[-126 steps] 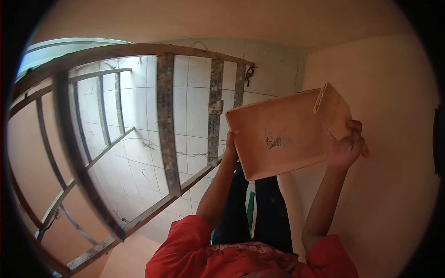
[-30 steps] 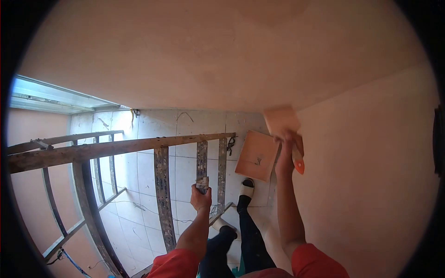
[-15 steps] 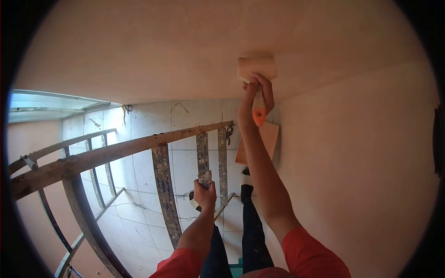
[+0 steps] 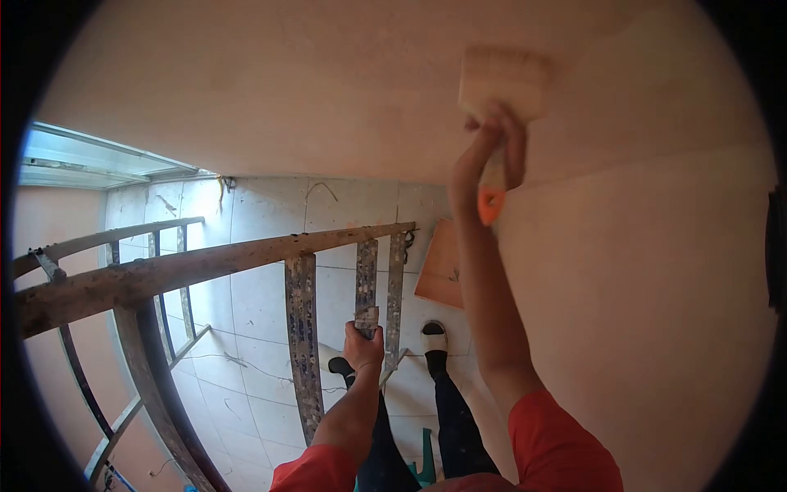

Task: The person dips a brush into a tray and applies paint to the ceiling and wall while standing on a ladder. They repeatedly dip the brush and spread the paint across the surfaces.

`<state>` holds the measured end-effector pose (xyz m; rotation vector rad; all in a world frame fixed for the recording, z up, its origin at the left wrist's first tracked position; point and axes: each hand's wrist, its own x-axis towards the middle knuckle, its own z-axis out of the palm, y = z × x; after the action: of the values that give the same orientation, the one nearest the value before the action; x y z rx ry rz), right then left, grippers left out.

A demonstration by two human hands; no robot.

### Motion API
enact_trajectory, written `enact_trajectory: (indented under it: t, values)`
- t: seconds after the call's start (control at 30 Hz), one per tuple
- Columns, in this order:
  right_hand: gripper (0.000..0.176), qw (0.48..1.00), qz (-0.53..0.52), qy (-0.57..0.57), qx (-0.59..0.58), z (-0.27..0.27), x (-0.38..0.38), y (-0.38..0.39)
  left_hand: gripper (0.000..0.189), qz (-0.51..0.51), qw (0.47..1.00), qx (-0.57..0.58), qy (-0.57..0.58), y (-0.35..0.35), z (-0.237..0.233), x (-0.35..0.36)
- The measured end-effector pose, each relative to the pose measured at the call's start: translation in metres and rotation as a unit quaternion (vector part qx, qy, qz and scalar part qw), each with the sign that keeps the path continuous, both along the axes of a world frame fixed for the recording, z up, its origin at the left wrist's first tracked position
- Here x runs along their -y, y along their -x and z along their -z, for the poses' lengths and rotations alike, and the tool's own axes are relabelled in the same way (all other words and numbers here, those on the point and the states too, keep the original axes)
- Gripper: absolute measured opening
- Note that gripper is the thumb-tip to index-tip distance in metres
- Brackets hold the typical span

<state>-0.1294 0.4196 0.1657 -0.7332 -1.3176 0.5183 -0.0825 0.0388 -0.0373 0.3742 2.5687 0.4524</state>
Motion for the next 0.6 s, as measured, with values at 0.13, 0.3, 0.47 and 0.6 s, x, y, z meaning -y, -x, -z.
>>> enact_trajectory:
  t: [0.13, 0.3, 0.47, 0.6]
  values:
    - [0.019, 0.997, -0.019, 0.070, -0.002, 0.053, 0.031, -0.012, 0.052, 0.001, 1.000, -0.004, 0.002, 0.002, 0.001, -0.002]
    - [0.017, 0.994, -0.010, 0.043, -0.099, -0.003, 0.018, 0.007, 0.051, -0.007, 1.000, -0.011, 0.001, 0.000, -0.005, -0.006]
    - [0.017, 0.986, -0.049, -0.061, -0.150, -0.089, 0.009, 0.012, 0.050, -0.003, 0.999, -0.027, -0.019, 0.000, -0.003, -0.004]
    - [0.018, 0.992, -0.030, 0.043, -0.114, -0.016, 0.005, 0.001, 0.048, -0.007, 1.000, -0.010, -0.005, 0.001, -0.006, -0.006]
